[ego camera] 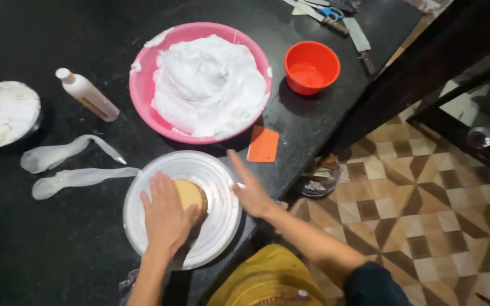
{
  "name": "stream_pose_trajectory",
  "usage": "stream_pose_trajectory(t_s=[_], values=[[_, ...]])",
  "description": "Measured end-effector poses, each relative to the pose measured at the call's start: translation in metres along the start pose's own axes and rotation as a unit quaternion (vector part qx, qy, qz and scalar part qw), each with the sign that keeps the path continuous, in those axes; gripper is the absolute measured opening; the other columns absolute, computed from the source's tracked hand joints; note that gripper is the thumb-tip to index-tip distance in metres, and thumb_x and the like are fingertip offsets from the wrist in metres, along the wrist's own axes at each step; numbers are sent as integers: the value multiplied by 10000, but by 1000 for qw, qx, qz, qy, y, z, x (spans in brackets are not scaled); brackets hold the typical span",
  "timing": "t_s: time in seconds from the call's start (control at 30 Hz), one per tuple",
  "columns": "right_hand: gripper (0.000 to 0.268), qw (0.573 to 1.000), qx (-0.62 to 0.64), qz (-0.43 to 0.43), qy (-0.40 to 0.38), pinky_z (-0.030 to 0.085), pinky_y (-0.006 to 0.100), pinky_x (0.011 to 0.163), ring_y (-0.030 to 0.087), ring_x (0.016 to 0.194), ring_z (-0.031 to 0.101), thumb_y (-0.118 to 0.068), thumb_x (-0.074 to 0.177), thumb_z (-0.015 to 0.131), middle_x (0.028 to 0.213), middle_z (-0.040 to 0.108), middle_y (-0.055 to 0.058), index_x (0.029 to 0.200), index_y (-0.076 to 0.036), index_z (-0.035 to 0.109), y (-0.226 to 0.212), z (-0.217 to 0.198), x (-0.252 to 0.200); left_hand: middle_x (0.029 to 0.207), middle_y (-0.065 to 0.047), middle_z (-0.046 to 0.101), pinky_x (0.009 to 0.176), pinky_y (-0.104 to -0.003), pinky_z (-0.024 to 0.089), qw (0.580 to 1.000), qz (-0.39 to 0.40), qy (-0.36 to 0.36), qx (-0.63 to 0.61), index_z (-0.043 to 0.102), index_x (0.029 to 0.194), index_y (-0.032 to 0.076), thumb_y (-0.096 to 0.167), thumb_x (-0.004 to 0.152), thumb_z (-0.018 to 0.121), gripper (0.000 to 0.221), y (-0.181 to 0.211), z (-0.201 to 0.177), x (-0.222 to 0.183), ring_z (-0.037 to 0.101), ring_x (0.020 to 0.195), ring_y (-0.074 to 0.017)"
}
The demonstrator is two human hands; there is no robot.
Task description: The person smooths white frosting around the side of a cake on a turntable using an orange plastic scraper, rotating the turntable with one hand. They then lift the frosted cake onto a tray with a spatula, place a plain cake layer on the turntable, and scoop and spread frosting onto the layer with a spatula.
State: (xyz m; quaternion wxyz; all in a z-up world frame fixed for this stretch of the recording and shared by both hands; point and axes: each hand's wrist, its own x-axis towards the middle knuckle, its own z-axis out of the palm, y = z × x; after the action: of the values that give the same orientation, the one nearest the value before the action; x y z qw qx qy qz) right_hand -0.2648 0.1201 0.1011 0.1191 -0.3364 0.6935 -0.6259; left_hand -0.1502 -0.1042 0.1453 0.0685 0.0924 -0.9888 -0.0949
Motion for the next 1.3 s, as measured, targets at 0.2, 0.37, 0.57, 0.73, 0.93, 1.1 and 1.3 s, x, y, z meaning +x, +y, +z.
stream_pose_trajectory(t_s=[0.2,0.37,0.57,0.73,0.93,1.1,1.3], values=[[674,990,-104,-21,92,242,397,1270,282,1534,363,-378,1083,493,1640,394,223,1561,75,347,80,-42,-56,1302,-209,679,1001,-535,479,924,-365,59,-93,650,1297,78,428,1013,550,462,-130,7,5,635,1157,-449],[636,988,72,87,107,278,372,1259,256,1544,348,-180,1065,544,1671,354,144,1610,34,293,103,-69,-88,1046,-128,755,791,-358,559,685,-387,113,-607,749,1108,-27,360,1056,592,421,-159,105,-61,693,857,-159],[650,985,74,117,104,268,396,1275,273,1573,323,-162,1073,545,1708,310,141,1626,31,263,125,-81,-106,1192,-154,784,1145,-327,493,569,-176,106,-796,753,1220,-26,386,1177,379,558,88,303,-215,711,1145,-230],[660,990,77,101,58,260,403,1283,279,1578,317,-146,1068,554,1708,311,148,1629,35,257,106,-68,-89,1331,-124,683,1045,-306,524,580,-228,-96,-776,627,1347,-2,139,974,636,399,102,184,-179,659,1195,-180],[638,995,2,102,5,320,400,1238,266,1521,392,-157,1032,595,1656,392,151,1593,6,340,90,-60,-83,1223,-148,711,893,-306,568,522,-349,43,-777,599,1266,-7,120,982,637,314,73,155,-196,712,1066,-213],[553,957,-278,50,-66,468,437,1111,336,1322,569,-164,929,705,1471,584,182,1441,-48,528,92,-37,-65,953,-63,730,709,-292,594,465,-459,235,-720,660,1068,14,214,1017,566,227,13,113,-177,705,799,-149],[595,864,-467,20,-184,494,516,928,449,1090,590,-71,782,704,1186,630,247,1362,-47,574,88,-29,-63,816,-45,667,556,-246,443,499,-389,261,-729,669,1018,-14,209,1102,593,250,-28,143,-186,532,616,-84]])
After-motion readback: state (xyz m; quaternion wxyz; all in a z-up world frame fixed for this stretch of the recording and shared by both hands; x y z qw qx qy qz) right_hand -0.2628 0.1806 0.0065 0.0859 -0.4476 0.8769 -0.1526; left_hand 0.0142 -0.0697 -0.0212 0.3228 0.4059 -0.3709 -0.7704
